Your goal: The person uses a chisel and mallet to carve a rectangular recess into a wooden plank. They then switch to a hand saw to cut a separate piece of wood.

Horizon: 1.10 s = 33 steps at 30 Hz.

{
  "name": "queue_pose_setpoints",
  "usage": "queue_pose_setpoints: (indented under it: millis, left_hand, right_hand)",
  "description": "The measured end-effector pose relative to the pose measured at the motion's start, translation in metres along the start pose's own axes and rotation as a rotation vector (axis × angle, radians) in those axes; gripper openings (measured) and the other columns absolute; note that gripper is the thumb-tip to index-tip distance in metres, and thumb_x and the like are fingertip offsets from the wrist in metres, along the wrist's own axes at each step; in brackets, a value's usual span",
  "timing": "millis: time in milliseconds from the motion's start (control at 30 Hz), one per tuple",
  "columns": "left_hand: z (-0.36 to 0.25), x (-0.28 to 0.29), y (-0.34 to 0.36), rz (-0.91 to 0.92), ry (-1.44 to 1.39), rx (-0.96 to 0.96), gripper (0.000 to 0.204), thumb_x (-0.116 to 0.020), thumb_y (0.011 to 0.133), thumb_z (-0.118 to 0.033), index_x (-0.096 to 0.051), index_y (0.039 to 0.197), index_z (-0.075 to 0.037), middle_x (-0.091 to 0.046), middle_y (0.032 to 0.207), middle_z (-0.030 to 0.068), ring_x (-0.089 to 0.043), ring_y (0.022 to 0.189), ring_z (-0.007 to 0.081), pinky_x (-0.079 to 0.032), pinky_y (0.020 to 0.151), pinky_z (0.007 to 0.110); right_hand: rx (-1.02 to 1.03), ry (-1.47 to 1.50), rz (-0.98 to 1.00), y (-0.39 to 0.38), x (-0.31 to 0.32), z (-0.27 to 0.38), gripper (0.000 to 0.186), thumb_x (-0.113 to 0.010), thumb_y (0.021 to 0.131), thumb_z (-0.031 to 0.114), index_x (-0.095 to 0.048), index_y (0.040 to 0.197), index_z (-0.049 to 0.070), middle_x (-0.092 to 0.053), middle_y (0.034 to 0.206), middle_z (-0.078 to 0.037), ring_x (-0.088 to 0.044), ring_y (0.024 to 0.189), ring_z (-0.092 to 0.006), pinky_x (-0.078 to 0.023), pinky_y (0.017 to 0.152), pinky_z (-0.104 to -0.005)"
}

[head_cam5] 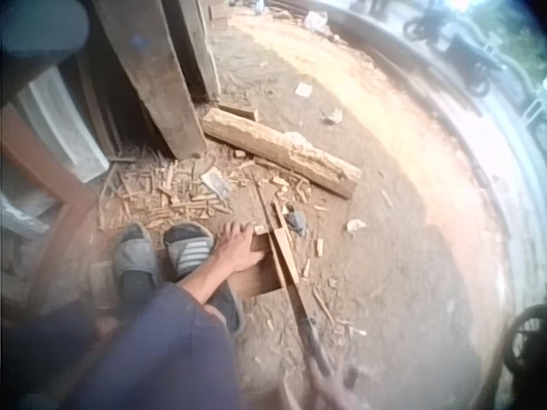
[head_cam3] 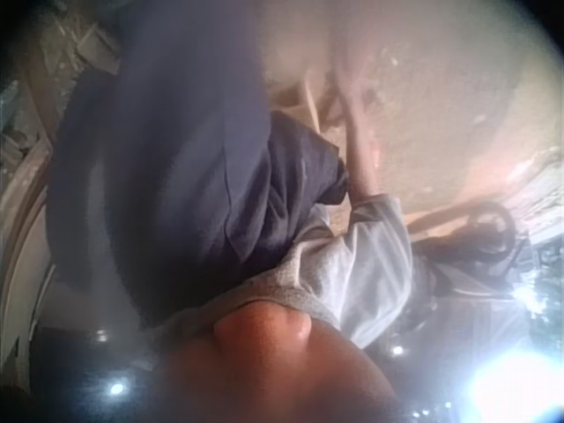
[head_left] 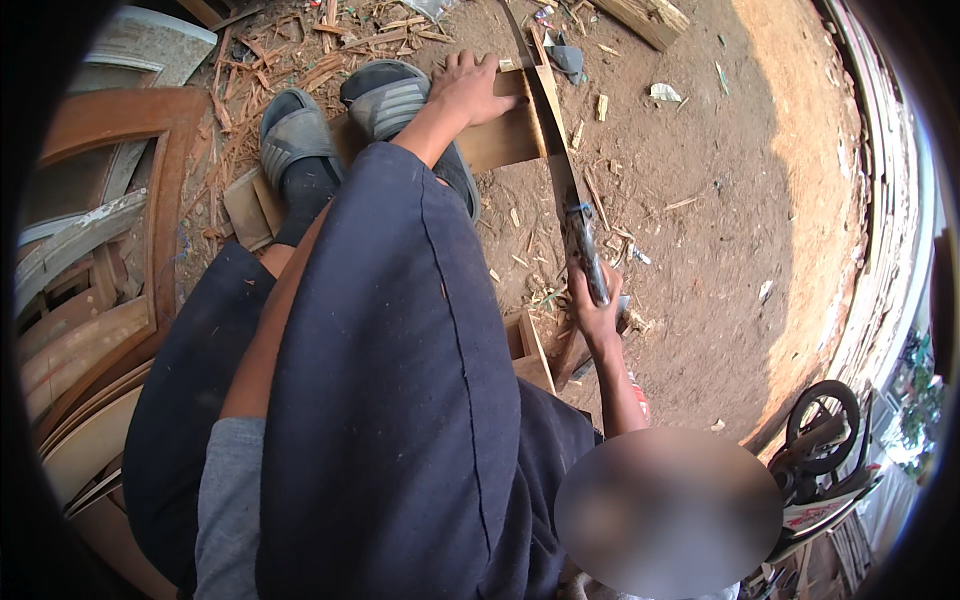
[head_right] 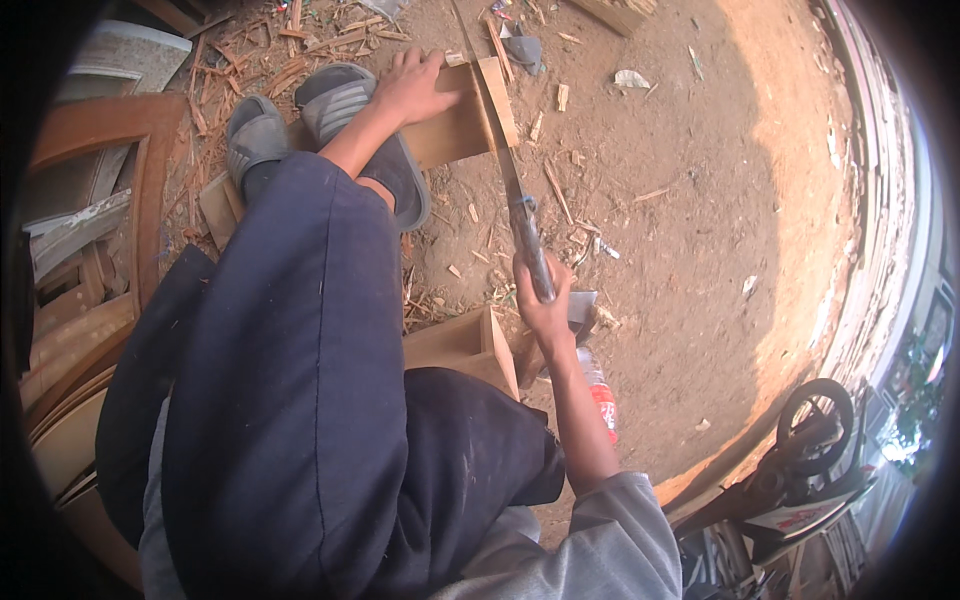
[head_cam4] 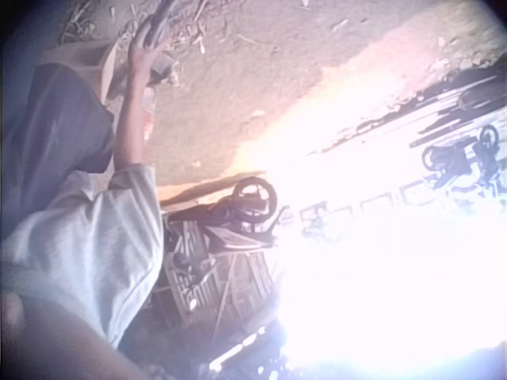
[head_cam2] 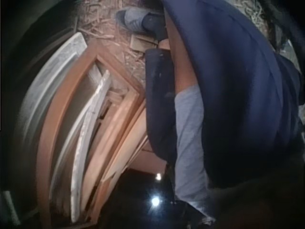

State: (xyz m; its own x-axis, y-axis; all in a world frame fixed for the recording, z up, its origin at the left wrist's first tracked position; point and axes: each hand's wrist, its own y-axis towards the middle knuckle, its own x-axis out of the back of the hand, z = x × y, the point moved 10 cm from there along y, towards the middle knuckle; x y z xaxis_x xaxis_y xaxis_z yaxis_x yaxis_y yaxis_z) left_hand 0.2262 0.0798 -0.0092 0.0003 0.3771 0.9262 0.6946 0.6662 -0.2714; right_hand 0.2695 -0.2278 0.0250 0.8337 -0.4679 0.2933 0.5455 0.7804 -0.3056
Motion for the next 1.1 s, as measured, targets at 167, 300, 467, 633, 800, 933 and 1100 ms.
queue_pose_setpoints:
  millis: [167,300,467,633,800,933,1100]
  left_hand:
    - [0.0,-0.004,0.001,0.015,-0.013,0.008,0.067,-0.061,0.075,-0.045,-0.042,0.126,-0.006,-0.041,0.126,0.0214,-0.037,0.12,0.0387,-0.035,0.098,0.048]
    - [0.0,0.0,0.001,0.019,-0.013,0.0,0.067,-0.062,0.075,-0.044,-0.042,0.126,-0.006,-0.041,0.126,0.0216,-0.037,0.12,0.0393,-0.035,0.098,0.049]
    - [0.0,-0.003,0.003,-0.012,-0.017,-0.009,0.068,-0.064,0.074,-0.042,-0.042,0.127,-0.006,-0.04,0.128,0.0217,-0.035,0.122,0.0388,-0.035,0.098,0.051]
    - [0.002,-0.001,0.002,0.005,0.023,0.018,0.07,-0.065,0.075,-0.046,-0.043,0.129,-0.007,-0.038,0.131,0.02,-0.033,0.124,0.0373,-0.034,0.098,0.052]
    - [0.003,-0.008,0.002,0.022,-0.022,0.014,0.071,-0.064,0.075,-0.048,-0.042,0.13,-0.009,-0.037,0.132,0.0199,-0.032,0.124,0.0371,-0.033,0.099,0.053]
    - [0.002,-0.008,0.002,0.05,-0.034,0.014,0.073,-0.063,0.075,-0.049,-0.04,0.131,-0.009,-0.037,0.132,0.0196,-0.032,0.125,0.0369,-0.032,0.099,0.053]
    - [0.001,-0.008,0.003,0.087,-0.029,0.028,0.073,-0.062,0.076,-0.051,-0.039,0.132,-0.01,-0.037,0.132,0.0194,-0.031,0.125,0.0364,-0.031,0.099,0.054]
  right_hand:
    - [0.091,-0.122,0.011,-0.058,0.01,-0.024,0.01,-0.056,0.079,0.011,-0.056,0.076,0.002,-0.048,0.057,-0.003,-0.045,0.05,-0.0111,-0.038,0.05,-0.0281]
    - [0.17,-0.099,0.0,-0.04,0.001,-0.018,0.011,-0.056,0.08,0.012,-0.056,0.076,0.002,-0.048,0.058,-0.003,-0.046,0.05,-0.011,-0.038,0.05,-0.028]
    - [0.018,0.047,-0.026,0.048,-0.021,0.016,0.014,-0.057,0.083,0.013,-0.058,0.078,0.0,-0.047,0.059,0.0,-0.039,0.053,-0.0065,-0.034,0.049,-0.0264]
    - [0.071,0.046,-0.056,0.079,-0.028,0.054,0.015,-0.057,0.084,0.014,-0.058,0.077,0.0,-0.044,0.059,0.003,-0.038,0.055,-0.0052,-0.031,0.048,-0.0256]
    - [-0.119,0.186,-0.015,0.054,-0.012,0.012,0.019,-0.057,0.084,0.017,-0.055,0.073,0.001,-0.043,0.059,0.004,-0.037,0.054,-0.0051,-0.031,0.048,-0.0257]
    - [-0.093,0.1,-0.002,-0.013,0.007,-0.033,0.019,-0.057,0.082,0.017,-0.054,0.073,0.001,-0.046,0.058,0.002,-0.04,0.054,-0.0068,-0.034,0.048,-0.0274]
    - [0.031,-0.125,0.006,-0.072,0.012,-0.053,0.012,-0.056,0.077,0.013,-0.055,0.075,0.001,-0.049,0.059,-0.009,-0.049,0.051,-0.0183,-0.04,0.052,-0.0314]
